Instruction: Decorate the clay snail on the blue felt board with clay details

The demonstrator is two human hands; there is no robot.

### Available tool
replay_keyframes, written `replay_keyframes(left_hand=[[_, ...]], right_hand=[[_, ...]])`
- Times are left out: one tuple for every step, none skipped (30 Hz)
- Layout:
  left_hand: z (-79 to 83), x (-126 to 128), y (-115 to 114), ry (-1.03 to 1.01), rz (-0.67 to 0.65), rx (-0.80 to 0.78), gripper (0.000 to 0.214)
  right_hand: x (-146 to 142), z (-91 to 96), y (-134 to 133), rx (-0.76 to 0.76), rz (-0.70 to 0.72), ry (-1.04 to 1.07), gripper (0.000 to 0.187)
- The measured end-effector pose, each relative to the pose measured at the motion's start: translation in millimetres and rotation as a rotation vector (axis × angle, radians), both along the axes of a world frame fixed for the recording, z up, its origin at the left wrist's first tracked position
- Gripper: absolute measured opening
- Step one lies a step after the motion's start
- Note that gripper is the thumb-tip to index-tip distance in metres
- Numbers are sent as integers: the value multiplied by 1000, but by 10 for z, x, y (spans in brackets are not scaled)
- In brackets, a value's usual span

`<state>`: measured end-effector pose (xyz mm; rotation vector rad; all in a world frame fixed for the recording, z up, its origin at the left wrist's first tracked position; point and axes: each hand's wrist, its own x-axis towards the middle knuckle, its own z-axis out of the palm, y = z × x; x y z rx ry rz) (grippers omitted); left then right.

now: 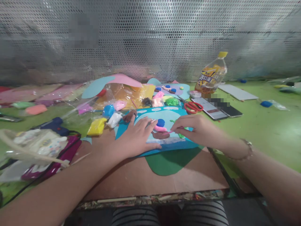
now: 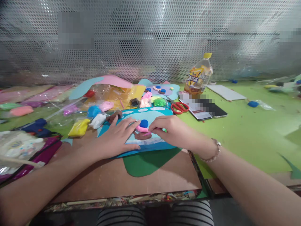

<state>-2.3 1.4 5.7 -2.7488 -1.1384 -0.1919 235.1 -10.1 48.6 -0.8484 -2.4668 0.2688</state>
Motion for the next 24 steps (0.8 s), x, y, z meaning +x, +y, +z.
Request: replay_keyframes(left_hand=[[-4,0,1,-9,-3,2,81],[-9,0,2,-18,-5,5,81],[-15,-1,4,-24,-6,10,80],[-21,-2,7,-25,-8,13,80],[-26,-2,8,-25,-9,15,80],[-30,-3,10,-24,-10,16,80],[-33,-4,11,-23,-10,16,80],[-34,-4,11,-23,-11,16,80],[-35,-4,12,-24,-12,14,80],[-35,-5,12,-25,-13,13,80],[-35,-5,12,-27,-14,13,80],[-35,-5,12,-26,-13,10,80],[-36,-6,11,-25,-12,9,80],[-36,-7,11,-23,-10,7,80],[-37,-8,10,-20,-9,6,80],[-37,-9,10,-18,-8,5,80],[-37,-11,9,-17,-6,5,80],[-37,-12,9,-17,-7,6,80],[-36,-12,8,-17,-7,7,80],[-35,-12,7,-14,-8,8,80],[-33,-12,7,-12,-8,11,80],[-32,-10,7,-8,-9,14,80],[-30,-8,7,-4,-10,16,81],[-28,-6,6,1,-8,19,81]], right_hand=[[-42,-27,-7,-11,-5,22,16],[-80,-51,-14,-30,-10,37,16],[-113,-71,-18,-41,-12,49,15],[-140,-86,-22,-50,-7,57,15],[-159,-95,-25,-58,-3,60,15],[-171,-100,-26,-62,1,63,15],[-178,-102,-27,-64,4,63,15],[-179,-103,-26,-67,4,63,16],[-178,-103,-25,-70,4,63,16],[-174,-103,-24,-72,6,64,17],[-170,-104,-22,-73,12,67,17],[-167,-105,-21,-72,18,71,18],[-164,-106,-20,-71,25,73,18],[-162,-106,-20,-69,32,75,19],[-162,-104,-21,-66,37,75,19],[-162,-102,-23,-62,36,73,19],[-162,-100,-26,-58,33,70,18],[-163,-97,-28,-53,29,66,18],[-164,-96,-29,-49,26,62,17],[-165,-96,-30,-45,24,58,16],[-166,-98,-29,-44,23,56,16],[-167,-100,-27,-44,23,53,16],[-168,-102,-25,-44,23,51,17],[-169,-104,-22,-45,21,47,17]])
